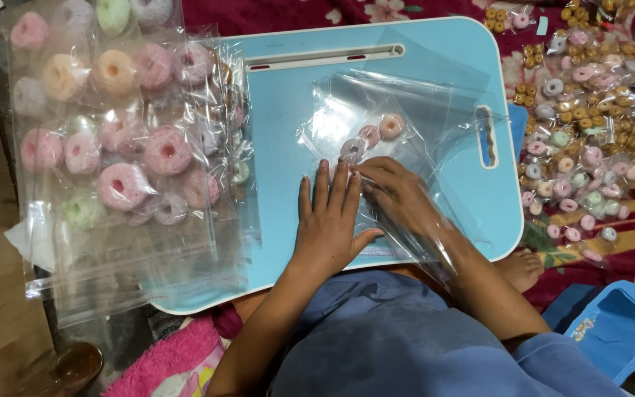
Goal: Packaging small donut-shaped charms into plastic bags on a portable table.
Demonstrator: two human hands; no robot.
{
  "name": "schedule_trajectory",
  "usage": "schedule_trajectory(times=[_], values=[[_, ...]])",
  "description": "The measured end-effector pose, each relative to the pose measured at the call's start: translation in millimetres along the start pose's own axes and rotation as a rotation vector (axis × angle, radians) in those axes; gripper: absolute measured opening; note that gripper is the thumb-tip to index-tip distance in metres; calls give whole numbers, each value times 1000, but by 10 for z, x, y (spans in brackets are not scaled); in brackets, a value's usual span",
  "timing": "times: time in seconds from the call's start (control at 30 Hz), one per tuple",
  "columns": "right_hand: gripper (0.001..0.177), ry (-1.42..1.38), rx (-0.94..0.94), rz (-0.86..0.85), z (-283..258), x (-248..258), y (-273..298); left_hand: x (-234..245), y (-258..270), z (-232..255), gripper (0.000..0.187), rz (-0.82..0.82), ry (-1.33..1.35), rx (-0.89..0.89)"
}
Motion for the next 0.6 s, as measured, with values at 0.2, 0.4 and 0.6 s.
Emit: schedule_trajectory(times=[0.2,0.4,0.6], values=[[33,188,-80,-23,71,-90,-50,-22,4,-18,100,5,-11,-1],[41,145,27,36,262,-29,2,-19,4,-25,97,-27,-36,-4],[36,133,16,43,282,7,107,-65,2,-24,94,-39,-39,-9]])
Point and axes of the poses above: each hand's wrist, its own y-axis away from the middle knuckle, its own x-axis out of the back of the hand, z = x × y, the point moved 3 cm from there along -y, towards the middle knuckle, and after that the axes turned 12 degrees about -x, right-handed, at the moved point
